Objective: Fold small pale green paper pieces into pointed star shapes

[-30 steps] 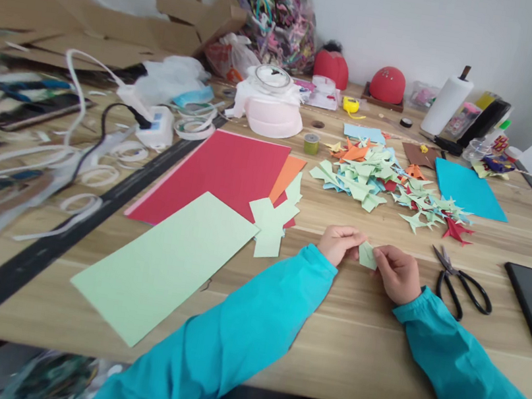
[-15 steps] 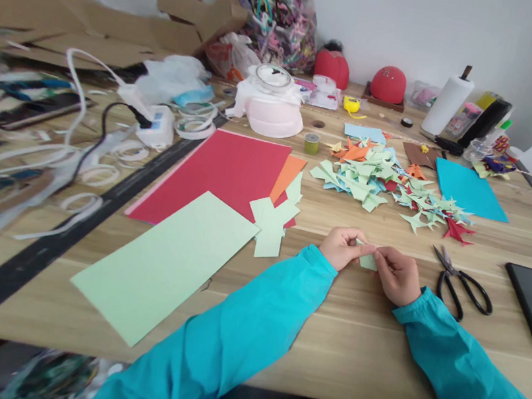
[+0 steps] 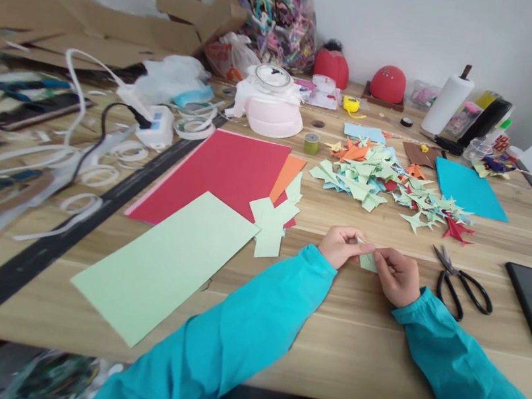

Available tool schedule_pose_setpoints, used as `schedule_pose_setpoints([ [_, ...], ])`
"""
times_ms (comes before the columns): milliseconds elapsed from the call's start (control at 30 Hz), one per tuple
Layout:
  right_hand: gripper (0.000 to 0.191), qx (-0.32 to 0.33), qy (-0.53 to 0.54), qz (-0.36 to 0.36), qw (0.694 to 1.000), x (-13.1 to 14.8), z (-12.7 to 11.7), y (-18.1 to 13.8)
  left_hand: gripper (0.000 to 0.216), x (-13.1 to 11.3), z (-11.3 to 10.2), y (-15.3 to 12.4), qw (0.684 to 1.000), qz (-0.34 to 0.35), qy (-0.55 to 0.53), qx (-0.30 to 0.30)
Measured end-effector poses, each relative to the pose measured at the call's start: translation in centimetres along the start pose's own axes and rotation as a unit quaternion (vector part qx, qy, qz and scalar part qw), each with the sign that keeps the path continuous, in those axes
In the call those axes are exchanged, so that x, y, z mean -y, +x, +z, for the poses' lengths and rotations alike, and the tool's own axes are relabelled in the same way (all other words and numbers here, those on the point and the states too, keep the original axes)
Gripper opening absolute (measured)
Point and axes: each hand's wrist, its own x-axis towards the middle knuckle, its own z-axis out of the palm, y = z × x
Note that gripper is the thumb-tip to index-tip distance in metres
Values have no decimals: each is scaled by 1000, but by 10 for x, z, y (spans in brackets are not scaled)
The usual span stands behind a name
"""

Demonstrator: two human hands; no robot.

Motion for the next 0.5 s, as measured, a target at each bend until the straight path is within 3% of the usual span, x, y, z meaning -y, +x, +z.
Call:
schedule_pose_setpoints([
  [233,28,-4,38,23,999,0,-2,1,32,3,0,2,998,-18,-62,-13],
  [500,47,128,161,95,974,-5,-5,3,37,-5,1,-1,998,26,26,41],
])
